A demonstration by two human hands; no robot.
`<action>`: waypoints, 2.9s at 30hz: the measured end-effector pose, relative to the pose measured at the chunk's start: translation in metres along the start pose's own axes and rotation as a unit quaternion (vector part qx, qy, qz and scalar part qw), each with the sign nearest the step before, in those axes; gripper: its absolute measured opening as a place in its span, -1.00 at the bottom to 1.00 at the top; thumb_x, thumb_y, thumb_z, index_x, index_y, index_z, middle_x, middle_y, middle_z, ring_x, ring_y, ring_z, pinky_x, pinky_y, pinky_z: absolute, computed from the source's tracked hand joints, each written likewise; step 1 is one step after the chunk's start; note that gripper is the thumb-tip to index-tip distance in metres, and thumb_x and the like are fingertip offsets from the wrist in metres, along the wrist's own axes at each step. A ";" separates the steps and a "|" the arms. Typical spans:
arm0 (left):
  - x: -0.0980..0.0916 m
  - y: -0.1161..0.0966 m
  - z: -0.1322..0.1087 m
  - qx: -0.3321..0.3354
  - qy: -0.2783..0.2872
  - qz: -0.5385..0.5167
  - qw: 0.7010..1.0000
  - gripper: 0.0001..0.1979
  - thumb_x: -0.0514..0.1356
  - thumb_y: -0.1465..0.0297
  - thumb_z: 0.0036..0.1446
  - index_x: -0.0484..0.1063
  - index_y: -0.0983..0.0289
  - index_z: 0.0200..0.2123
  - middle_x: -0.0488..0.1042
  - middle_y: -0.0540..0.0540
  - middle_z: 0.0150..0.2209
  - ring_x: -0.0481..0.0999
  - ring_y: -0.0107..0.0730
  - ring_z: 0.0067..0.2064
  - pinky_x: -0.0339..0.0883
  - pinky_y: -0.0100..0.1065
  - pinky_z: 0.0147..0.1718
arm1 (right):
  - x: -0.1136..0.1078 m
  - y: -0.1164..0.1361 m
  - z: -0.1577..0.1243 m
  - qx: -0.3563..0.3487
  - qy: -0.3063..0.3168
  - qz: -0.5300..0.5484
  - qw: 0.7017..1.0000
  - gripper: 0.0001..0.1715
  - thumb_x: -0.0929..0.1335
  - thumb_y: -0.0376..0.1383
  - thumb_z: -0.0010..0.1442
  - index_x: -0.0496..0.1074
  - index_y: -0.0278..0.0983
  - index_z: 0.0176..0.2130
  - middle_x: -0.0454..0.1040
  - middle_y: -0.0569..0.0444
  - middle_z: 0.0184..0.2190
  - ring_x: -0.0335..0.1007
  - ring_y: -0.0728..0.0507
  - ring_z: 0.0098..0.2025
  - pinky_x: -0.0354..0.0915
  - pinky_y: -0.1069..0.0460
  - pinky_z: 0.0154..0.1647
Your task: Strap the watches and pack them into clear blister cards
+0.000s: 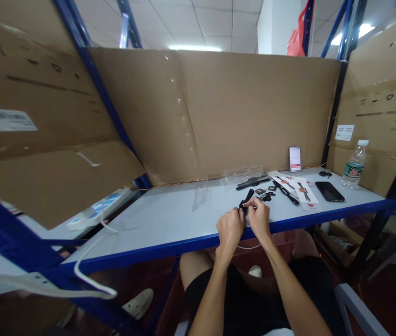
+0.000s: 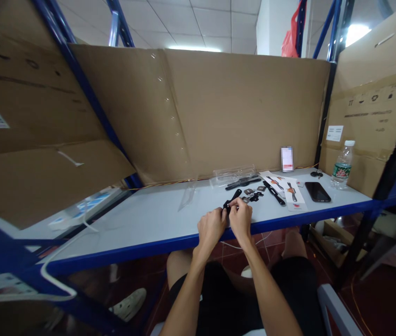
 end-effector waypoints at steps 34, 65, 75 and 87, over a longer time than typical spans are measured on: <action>0.002 0.001 0.003 -0.003 0.008 0.017 1.000 -0.50 -0.13 0.26 0.45 0.60 0.30 -0.06 0.63 0.38 -0.11 0.63 -0.03 -0.08 0.32 -0.24 -0.19 | 0.003 -0.001 0.001 -0.003 -0.017 -0.031 0.999 -0.77 0.19 -0.45 0.01 0.34 -0.16 -0.45 0.59 0.06 -0.44 0.56 -0.19 -0.32 0.37 -0.01 -0.20; -0.003 -0.003 0.001 0.000 0.005 0.023 1.000 -0.51 -0.11 0.27 0.45 0.60 0.31 -0.08 0.64 0.37 -0.11 0.63 0.08 -0.04 0.35 -0.17 -0.18 | 0.002 -0.001 -0.002 0.047 0.020 0.085 0.995 -0.82 0.19 -0.38 0.05 0.34 -0.23 -0.48 0.63 0.06 -0.34 0.33 0.01 -0.68 0.29 0.10 -0.58; 0.000 -0.001 -0.002 0.014 -0.005 0.014 1.000 -0.53 -0.09 0.26 0.46 0.60 0.29 -0.06 0.64 0.36 -0.14 0.65 0.02 -0.10 0.36 -0.20 -0.20 | 0.004 -0.010 0.009 0.092 0.028 0.011 0.995 -0.88 0.36 -0.25 0.13 0.39 -0.20 -0.27 0.57 0.05 -0.39 0.52 -0.13 -0.44 0.39 0.05 -0.47; 0.003 0.001 0.002 0.014 0.001 0.011 1.000 -0.53 -0.10 0.24 0.45 0.58 0.28 -0.07 0.64 0.36 -0.15 0.65 -0.01 -0.11 0.34 -0.23 -0.20 | 0.005 -0.014 0.015 0.128 0.056 0.004 0.990 -0.93 0.36 -0.37 0.00 0.42 -0.22 -0.39 0.48 0.16 -0.57 0.45 -0.11 -0.53 0.31 0.08 -0.53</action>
Point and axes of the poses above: each hand's wrist, its own z-axis towards the middle knuckle, its own x-axis out of the palm, y = z × x, the point moved 3 cm from there along z, towards the middle knuckle
